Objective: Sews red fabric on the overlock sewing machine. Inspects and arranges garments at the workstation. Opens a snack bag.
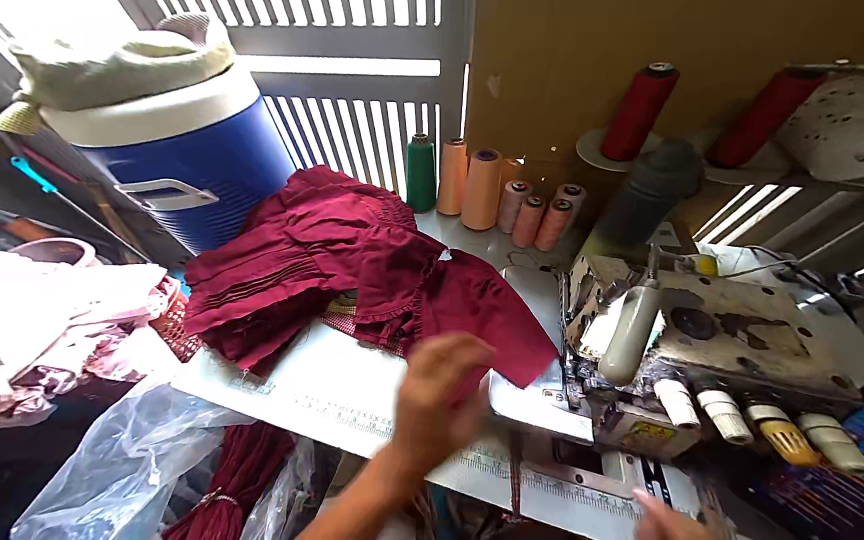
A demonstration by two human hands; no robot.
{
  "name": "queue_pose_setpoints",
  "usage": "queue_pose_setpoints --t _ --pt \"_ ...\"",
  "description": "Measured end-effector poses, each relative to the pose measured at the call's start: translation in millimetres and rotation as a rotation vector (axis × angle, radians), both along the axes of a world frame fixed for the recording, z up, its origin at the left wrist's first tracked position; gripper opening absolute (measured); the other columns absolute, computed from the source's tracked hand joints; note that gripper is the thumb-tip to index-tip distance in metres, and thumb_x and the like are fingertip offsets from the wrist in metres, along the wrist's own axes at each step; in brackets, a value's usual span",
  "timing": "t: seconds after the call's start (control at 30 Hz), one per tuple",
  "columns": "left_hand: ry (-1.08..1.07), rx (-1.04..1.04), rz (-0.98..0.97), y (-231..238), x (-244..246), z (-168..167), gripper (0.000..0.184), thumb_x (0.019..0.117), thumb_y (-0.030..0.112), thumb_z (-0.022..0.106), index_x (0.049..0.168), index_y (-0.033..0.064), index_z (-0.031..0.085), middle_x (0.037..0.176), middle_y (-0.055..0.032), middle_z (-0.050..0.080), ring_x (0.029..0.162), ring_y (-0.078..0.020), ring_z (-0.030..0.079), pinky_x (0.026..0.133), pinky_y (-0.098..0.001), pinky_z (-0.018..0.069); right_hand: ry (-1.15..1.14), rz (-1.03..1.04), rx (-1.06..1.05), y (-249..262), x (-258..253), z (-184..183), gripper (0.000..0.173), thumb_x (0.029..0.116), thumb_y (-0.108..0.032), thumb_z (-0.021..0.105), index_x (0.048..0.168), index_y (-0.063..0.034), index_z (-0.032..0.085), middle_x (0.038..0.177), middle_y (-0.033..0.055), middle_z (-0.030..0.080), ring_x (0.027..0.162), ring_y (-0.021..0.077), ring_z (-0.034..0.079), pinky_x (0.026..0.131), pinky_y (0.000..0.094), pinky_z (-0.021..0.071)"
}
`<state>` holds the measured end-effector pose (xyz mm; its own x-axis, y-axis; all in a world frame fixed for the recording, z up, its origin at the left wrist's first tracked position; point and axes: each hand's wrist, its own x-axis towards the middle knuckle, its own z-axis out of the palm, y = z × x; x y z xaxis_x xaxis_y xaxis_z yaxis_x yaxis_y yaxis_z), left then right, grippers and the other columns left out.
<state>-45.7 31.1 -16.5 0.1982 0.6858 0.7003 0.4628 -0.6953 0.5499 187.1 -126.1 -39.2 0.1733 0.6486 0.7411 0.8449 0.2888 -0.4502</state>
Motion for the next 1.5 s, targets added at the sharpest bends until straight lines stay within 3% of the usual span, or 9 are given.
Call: queue_pose_setpoints --t 0.17,0.33,0.6,0.83,1.0,1.07,1.2,1.33,1.5 --pt "0.078 -0.631 0.462 103 -72 -22 0.110 0.0834 0.059 0.076 0.157 -0.0059 0.027 0.148 -0.0355 0.045 0.137 -0.0505 0.046 0.111 -0.0671 0.0378 0.080 0.303 -0.154 26 -29 -26 0.025 0.1023 -0.027 0.060 0.103 -0.0084 0.076 0.071 0.0052 0.068 0.065 0.0108 0.064 0.064 0.0230 0.0535" --pt "0.325 -0.359 0.183 145 -24 -14 0.052 0.0882 0.011 0.071 0.138 0.0012 0.059 0.124 -0.0187 0.069 0.116 -0.0352 0.067 0.098 -0.0595 0.0529 0.094 0.349 -0.359 47 -52 -45 0.025 0.0995 -0.026 0.064 0.109 -0.0082 0.079 0.076 0.0046 0.074 0.064 0.0106 0.068 0.061 0.0282 0.0577" --pt "0.757 -0.408 0.081 273 13 29 0.069 0.0844 0.012 0.074 0.149 0.0062 0.050 0.136 -0.0228 0.060 0.125 -0.0448 0.058 0.093 -0.0664 0.0500 0.089 0.311 -0.498 49 -51 -42 0.027 0.1006 -0.022 0.062 0.106 -0.0038 0.080 0.085 0.0086 0.078 0.073 0.0120 0.072 0.073 0.0284 0.0592" --pt "0.791 -0.432 0.363 206 -58 32 0.060 0.0832 0.043 0.080 0.124 0.0027 0.062 0.116 -0.0207 0.061 0.106 -0.0407 0.064 0.078 -0.0583 0.0559 0.169 0.340 -0.509 52 -52 -43 0.027 0.1015 -0.021 0.062 0.105 -0.0011 0.079 0.089 0.0117 0.078 0.078 0.0137 0.074 0.078 0.0305 0.0601" --pt "0.553 -0.340 0.172 204 -146 21 0.008 0.0918 0.015 0.074 0.093 0.0078 0.074 0.084 -0.0080 0.073 0.080 -0.0247 0.071 0.075 -0.0529 0.0577 0.168 0.366 -0.535 52 -51 -42 0.026 0.1019 -0.020 0.062 0.108 -0.0006 0.079 0.094 0.0133 0.079 0.084 0.0148 0.075 0.083 0.0314 0.0598" --pt "0.385 -0.320 0.119 194 -158 43 0.010 0.0959 0.017 0.069 0.096 0.0068 0.071 0.086 -0.0043 0.072 0.079 -0.0157 0.070 0.076 -0.0436 0.0585 0.137 0.347 -0.535 50 -51 -42 0.026 0.1014 -0.020 0.062 0.108 -0.0022 0.079 0.094 0.0118 0.079 0.083 0.0134 0.074 0.082 0.0298 0.0594" --pt "0.461 -0.356 0.341 230 -161 47 0.041 0.0951 0.033 0.071 0.121 0.0020 0.068 0.119 -0.0212 0.067 0.113 -0.0381 0.065 0.097 -0.0606 0.0519 0.113 0.318 -0.522 52 -54 -42 0.024 0.1001 -0.017 0.063 0.108 -0.0016 0.079 0.091 0.0115 0.079 0.077 0.0132 0.074 0.076 0.0299 0.0602" --pt "0.478 -0.305 0.381 260 -169 35 0.014 0.0913 0.020 0.072 0.099 0.0092 0.077 0.104 -0.0144 0.074 0.105 -0.0363 0.069 0.090 -0.0636 0.0530 0.074 0.269 -0.494 51 -57 -42 0.023 0.0993 -0.018 0.063 0.108 -0.0047 0.080 0.089 0.0090 0.079 0.076 0.0144 0.074 0.074 0.0335 0.0609" --pt "0.241 0.012 0.224 157 -156 63 0.006 0.0904 0.011 0.072 0.093 0.0086 0.078 0.095 -0.0070 0.072 0.091 -0.0212 0.069 0.082 -0.0462 0.0576 0.043 0.191 -0.405 44 -57 -43 0.022 0.0974 -0.018 0.062 0.103 -0.0072 0.081 0.090 0.0059 0.079 0.082 0.0124 0.075 0.079 0.0321 0.0609"
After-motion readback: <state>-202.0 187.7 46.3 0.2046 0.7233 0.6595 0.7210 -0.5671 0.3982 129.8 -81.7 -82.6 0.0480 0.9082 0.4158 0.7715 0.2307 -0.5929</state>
